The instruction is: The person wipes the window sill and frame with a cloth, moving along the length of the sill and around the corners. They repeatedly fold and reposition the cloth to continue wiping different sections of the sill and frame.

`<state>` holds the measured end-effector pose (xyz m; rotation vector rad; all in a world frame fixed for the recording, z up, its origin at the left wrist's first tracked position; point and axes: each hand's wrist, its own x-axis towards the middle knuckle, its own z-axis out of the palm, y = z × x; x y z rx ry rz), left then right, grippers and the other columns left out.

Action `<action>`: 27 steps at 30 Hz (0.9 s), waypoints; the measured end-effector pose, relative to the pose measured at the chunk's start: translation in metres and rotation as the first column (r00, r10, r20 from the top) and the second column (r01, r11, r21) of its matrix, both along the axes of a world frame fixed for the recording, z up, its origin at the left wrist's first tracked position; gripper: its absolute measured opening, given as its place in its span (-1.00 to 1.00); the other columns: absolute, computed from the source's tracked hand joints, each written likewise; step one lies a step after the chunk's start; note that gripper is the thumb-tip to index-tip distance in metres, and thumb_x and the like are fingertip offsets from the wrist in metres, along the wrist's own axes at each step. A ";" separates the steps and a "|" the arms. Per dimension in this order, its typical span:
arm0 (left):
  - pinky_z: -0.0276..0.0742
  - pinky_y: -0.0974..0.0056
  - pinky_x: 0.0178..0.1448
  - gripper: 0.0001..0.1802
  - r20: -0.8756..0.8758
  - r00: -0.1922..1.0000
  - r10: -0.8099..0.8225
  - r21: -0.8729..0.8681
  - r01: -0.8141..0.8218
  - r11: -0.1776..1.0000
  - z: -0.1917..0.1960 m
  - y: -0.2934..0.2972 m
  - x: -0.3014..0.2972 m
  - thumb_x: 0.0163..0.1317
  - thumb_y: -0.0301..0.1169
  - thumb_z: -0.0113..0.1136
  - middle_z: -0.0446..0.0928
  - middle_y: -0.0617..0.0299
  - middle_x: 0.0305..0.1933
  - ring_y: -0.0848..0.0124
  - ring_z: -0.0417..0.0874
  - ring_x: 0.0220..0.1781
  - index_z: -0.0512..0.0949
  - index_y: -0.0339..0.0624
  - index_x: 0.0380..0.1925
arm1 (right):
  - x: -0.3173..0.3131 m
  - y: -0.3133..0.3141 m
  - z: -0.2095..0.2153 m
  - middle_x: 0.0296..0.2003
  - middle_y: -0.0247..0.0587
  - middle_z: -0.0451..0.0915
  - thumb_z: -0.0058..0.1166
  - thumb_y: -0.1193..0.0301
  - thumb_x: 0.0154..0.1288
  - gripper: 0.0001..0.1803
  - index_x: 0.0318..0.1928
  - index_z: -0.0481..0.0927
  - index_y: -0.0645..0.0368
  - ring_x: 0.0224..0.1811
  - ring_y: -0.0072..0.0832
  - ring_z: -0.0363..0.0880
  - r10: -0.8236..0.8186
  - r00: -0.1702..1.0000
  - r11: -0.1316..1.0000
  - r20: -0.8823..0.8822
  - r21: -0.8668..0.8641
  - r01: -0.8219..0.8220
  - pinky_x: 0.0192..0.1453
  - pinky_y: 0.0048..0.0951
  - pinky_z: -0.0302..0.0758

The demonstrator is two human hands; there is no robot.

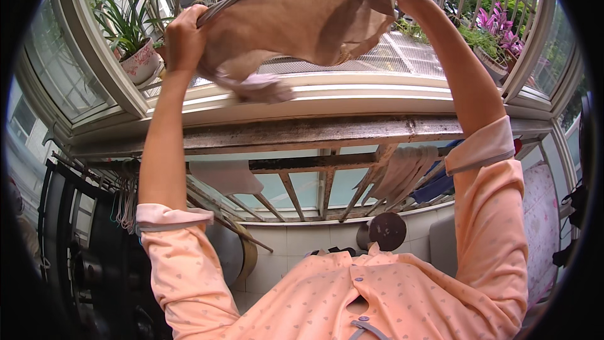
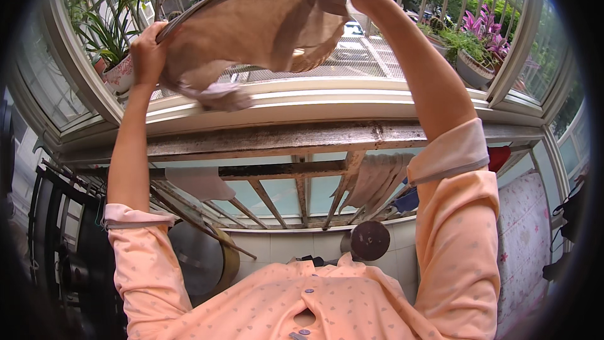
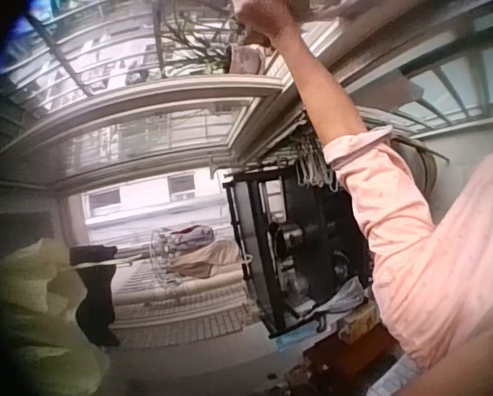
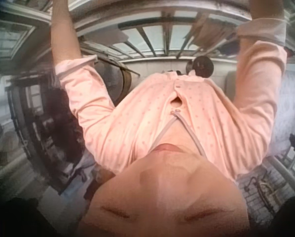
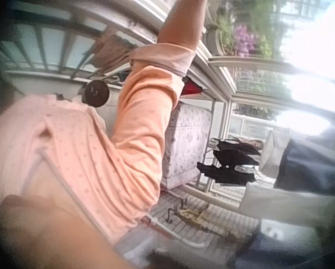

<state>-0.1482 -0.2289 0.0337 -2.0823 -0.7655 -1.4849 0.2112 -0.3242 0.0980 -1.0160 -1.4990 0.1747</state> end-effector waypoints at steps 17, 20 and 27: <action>0.30 0.20 0.14 -0.43 -0.430 0.894 -0.126 -0.235 0.024 0.972 -0.095 -0.071 -0.042 -0.24 -0.72 0.00 0.58 0.19 -0.02 0.24 0.50 0.12 0.55 -0.15 -0.09 | -0.073 -0.078 -0.159 -0.23 -0.13 0.55 0.16 0.17 0.17 -0.46 0.08 0.38 0.17 -0.04 -0.20 0.51 0.019 0.462 0.994 0.887 -0.065 0.084 0.07 -0.23 0.40; 0.26 0.21 0.18 -0.39 -0.458 0.880 -0.130 -0.219 0.030 0.975 -0.098 -0.080 -0.029 -0.25 -0.72 0.00 0.57 0.19 0.02 0.23 0.49 0.14 0.53 -0.14 -0.06 | -0.060 -0.089 -0.167 -0.25 -0.14 0.56 0.10 0.16 0.22 -0.56 0.00 0.41 0.17 -0.07 -0.21 0.53 -0.055 0.465 0.989 0.883 -0.016 0.148 0.03 -0.22 0.42; 0.23 0.19 0.17 -0.47 -0.471 0.857 -0.210 -0.160 0.151 0.976 -0.103 -0.102 0.042 -0.18 -0.59 0.20 0.55 0.24 0.01 0.27 0.49 0.08 0.56 -0.10 -0.07 | 0.037 -0.136 -0.176 -0.32 -0.18 0.54 0.14 0.19 0.18 -0.71 -0.30 0.46 0.15 -0.15 -0.23 0.54 -0.314 0.437 0.905 0.843 0.128 0.405 -0.08 -0.25 0.47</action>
